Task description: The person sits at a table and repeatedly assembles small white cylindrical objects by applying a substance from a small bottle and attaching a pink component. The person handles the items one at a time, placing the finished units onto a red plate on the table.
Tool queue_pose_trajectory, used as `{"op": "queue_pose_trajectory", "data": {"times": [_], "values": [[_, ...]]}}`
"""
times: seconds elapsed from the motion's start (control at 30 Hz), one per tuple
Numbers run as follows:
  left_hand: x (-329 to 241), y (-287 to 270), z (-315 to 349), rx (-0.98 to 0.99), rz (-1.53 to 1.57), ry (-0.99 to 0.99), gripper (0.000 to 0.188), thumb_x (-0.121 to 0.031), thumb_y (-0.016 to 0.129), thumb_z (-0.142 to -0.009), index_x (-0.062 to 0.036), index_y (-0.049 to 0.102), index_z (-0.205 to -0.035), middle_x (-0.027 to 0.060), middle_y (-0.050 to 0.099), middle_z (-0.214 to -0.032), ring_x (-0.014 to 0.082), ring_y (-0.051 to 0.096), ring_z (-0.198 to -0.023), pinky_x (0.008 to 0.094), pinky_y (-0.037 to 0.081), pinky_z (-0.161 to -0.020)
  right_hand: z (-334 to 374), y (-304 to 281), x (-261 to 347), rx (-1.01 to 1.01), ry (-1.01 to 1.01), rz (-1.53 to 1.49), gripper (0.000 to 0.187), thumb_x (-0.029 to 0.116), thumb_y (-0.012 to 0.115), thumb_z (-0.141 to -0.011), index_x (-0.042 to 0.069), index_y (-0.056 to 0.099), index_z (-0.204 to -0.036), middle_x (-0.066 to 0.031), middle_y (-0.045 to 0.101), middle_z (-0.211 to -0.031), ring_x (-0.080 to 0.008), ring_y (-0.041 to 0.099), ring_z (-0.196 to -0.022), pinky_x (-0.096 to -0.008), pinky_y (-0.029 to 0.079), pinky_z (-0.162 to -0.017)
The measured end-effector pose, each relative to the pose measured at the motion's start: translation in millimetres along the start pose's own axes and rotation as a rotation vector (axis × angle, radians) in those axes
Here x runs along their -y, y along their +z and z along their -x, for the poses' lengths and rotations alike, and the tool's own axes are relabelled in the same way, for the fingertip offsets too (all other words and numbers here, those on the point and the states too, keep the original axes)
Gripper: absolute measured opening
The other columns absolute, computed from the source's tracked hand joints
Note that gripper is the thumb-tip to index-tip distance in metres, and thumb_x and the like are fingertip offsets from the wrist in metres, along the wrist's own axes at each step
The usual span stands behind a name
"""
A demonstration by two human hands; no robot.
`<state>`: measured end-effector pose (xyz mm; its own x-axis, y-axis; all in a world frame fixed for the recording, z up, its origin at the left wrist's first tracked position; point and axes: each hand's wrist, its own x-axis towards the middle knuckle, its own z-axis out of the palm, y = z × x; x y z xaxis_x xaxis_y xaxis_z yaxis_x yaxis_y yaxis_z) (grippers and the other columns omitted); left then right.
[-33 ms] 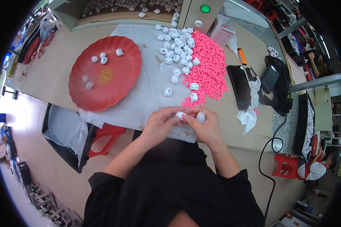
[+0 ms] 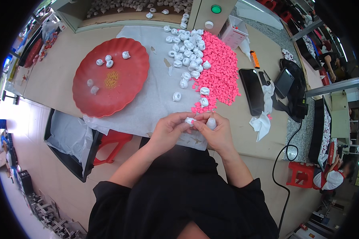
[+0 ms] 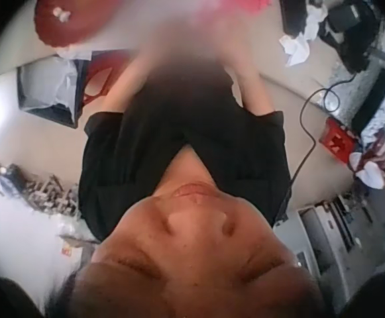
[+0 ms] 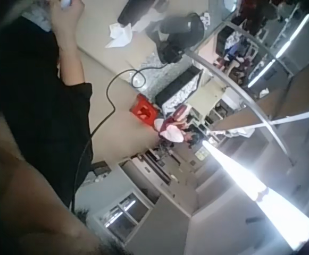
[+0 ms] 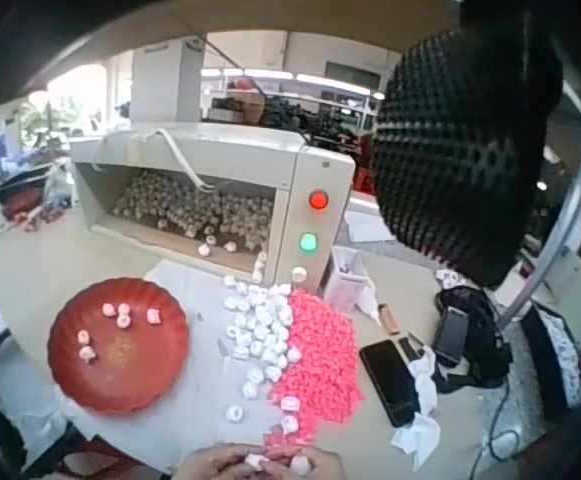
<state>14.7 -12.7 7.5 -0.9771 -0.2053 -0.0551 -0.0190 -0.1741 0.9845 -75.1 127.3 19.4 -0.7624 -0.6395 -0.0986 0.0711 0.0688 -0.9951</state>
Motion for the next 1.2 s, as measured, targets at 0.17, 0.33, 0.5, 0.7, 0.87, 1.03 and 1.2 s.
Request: {"op": "queue_pose_trajectory", "data": {"times": [0.17, 0.33, 0.5, 0.7, 0.87, 1.03, 1.2], "values": [[-2.1, 7.2, -1.8, -0.029, 0.197, -0.012, 0.026, 0.001, 0.048, -0.087, 0.0022, 0.054, -0.112, 0.0064, 0.06, -0.093, 0.0113, 0.058, -0.082, 0.0243, 0.047, -0.076, 1.0, 4.7, 3.8, -0.026, -0.038, -0.064, 0.012, 0.003, 0.064, -0.078, -0.003, 0.062, -0.088, -0.007, 0.063, -0.082, -0.0089, 0.058, -0.072, -0.0214, 0.048, -0.064], [1.3, 4.7, -3.5, -0.04, 0.22, -0.024, 0.026, 0.002, 0.048, -0.086, 0.003, 0.054, -0.112, 0.0077, 0.061, -0.092, 0.0113, 0.059, -0.083, 0.0253, 0.049, -0.077, 2.4, 6.4, -9.4, -0.088, -0.165, 0.093, 0.01, 0.002, 0.063, -0.079, -0.002, 0.062, -0.088, -0.0068, 0.062, -0.078, -0.0104, 0.057, -0.072, -0.0231, 0.046, -0.065], [0.8, 8.2, -3.6, -0.073, 0.254, -0.056, 0.027, 0.004, 0.046, -0.085, 0.0039, 0.054, -0.111, 0.0084, 0.061, -0.093, 0.0113, 0.059, -0.084, 0.0247, 0.049, -0.078, 2.3, 10.3, -15.0, -0.113, -0.37, 0.186, 0.009, -0.001, 0.062, -0.077, -0.001, 0.061, -0.086, -0.0081, 0.06, -0.075, -0.0144, 0.057, -0.068, -0.0256, 0.044, -0.062], [2.1, 9.3, -2.3, -0.079, 0.241, -0.06, 0.027, 0.005, 0.046, -0.085, 0.0045, 0.054, -0.11, 0.0089, 0.061, -0.093, 0.0116, 0.059, -0.083, 0.0247, 0.05, -0.077, 4.5, 12.8, -16.2, -0.127, -0.413, 0.223, 0.008, -0.002, 0.061, -0.076, -0.001, 0.059, -0.084, -0.0086, 0.058, -0.072, -0.0162, 0.055, -0.064, -0.027, 0.043, -0.059], [-0.6, 11.9, -3.4, -0.097, 0.269, -0.056, 0.025, 0.004, 0.048, -0.085, 0.0043, 0.055, -0.109, 0.0084, 0.061, -0.09, 0.0115, 0.06, -0.08, 0.0243, 0.05, -0.074, 3.9, 12.3, -17.7, -0.128, -0.432, 0.247, 0.009, -0.001, 0.061, -0.077, -0.001, 0.059, -0.086, -0.0083, 0.058, -0.072, -0.0167, 0.056, -0.064, -0.0273, 0.043, -0.059], [-0.5, 9.0, -4.0, -0.088, 0.204, -0.044, 0.027, 0.0, 0.048, -0.087, 0.0039, 0.051, -0.114, 0.0088, 0.06, -0.091, 0.0121, 0.059, -0.081, 0.0246, 0.049, -0.074, 6.2, 11.0, -6.6, -0.144, -0.15, -0.04, 0.012, 0.002, 0.062, -0.079, -0.002, 0.061, -0.09, -0.0065, 0.062, -0.078, -0.0111, 0.057, -0.07, -0.025, 0.045, -0.063], [4.3, 7.3, -3.2, -0.098, 0.234, -0.035, 0.026, -0.008, 0.049, -0.09, 0.0044, 0.05, -0.113, 0.009, 0.06, -0.086, 0.013, 0.058, -0.073, 0.0247, 0.049, -0.065, 1.1, 1.1, -5.3, -0.102, -0.001, -0.089, 0.013, 0.007, 0.062, -0.081, -0.004, 0.062, -0.089, -0.0063, 0.063, -0.081, -0.0087, 0.057, -0.073, -0.023, 0.046, -0.065]]}}
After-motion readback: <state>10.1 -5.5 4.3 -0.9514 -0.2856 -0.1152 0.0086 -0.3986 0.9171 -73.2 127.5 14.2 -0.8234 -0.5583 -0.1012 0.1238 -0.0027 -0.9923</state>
